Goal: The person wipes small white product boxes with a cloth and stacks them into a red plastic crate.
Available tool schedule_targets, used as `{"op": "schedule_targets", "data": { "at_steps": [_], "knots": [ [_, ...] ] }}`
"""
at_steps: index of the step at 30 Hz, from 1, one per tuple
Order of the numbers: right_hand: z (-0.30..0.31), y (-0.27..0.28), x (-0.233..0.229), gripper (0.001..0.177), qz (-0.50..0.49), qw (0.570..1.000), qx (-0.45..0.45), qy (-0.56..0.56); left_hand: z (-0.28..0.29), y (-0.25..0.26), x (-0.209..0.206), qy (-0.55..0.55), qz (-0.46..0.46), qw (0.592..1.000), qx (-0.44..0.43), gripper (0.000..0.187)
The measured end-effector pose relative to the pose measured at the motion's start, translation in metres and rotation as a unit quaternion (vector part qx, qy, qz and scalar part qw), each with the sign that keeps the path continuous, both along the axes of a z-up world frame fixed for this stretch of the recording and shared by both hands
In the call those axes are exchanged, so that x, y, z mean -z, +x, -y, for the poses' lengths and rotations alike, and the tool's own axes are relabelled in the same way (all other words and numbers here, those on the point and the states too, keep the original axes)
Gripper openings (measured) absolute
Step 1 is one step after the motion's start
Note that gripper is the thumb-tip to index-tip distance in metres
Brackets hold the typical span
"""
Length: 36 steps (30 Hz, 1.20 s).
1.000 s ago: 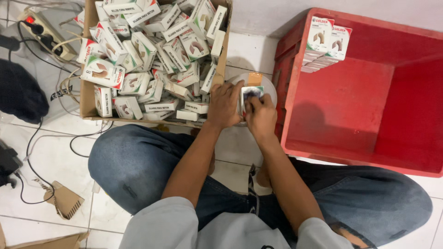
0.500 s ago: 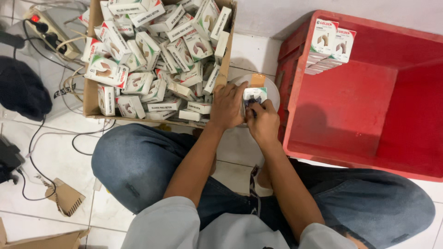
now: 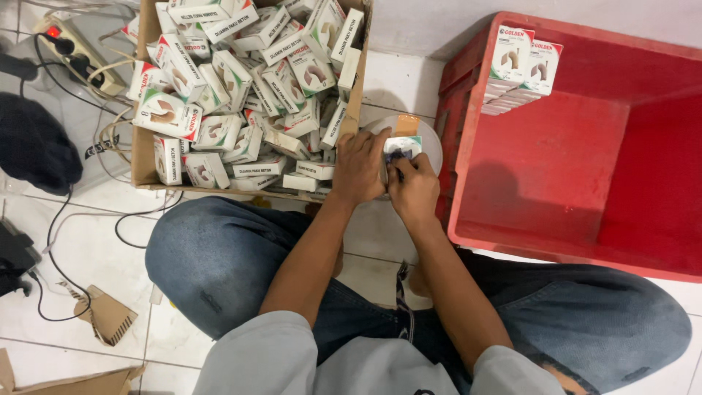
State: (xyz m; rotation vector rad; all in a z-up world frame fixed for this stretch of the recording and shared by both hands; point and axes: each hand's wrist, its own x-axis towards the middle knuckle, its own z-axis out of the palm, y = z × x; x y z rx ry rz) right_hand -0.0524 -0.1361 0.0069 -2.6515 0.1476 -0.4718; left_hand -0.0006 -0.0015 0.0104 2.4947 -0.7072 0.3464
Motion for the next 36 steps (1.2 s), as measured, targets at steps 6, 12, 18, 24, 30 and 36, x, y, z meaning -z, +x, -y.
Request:
{"op": "schedule_targets", "data": {
  "at_steps": [6,12,18,24,30,36],
  "knots": [
    [-0.001,0.023,-0.001,0.006,0.02,0.999,0.017,-0.036,-0.001,0.0,-0.003,-0.014,0.004,1.0,0.007,0.093],
    [0.0,-0.002,0.002,0.003,-0.001,1.0,0.01,-0.009,0.001,0.0,0.0,-0.01,0.018,1.0,-0.004,0.085],
    [0.004,0.023,-0.005,0.005,0.026,0.999,0.023,-0.025,-0.001,-0.001,-0.01,0.0,-0.002,1.0,0.005,0.098],
    [0.006,-0.002,0.007,0.004,0.017,1.0,0.009,-0.015,0.0,-0.001,-0.003,0.008,-0.001,1.0,-0.003,0.089],
    [0.008,0.027,0.005,0.004,0.039,0.998,0.024,-0.034,-0.003,-0.002,-0.015,0.005,-0.029,1.0,0.011,0.11],
    [0.0,-0.001,-0.003,0.005,0.012,1.0,0.015,-0.011,0.003,0.001,0.015,0.021,-0.009,1.0,-0.01,0.09]
  ]
}}
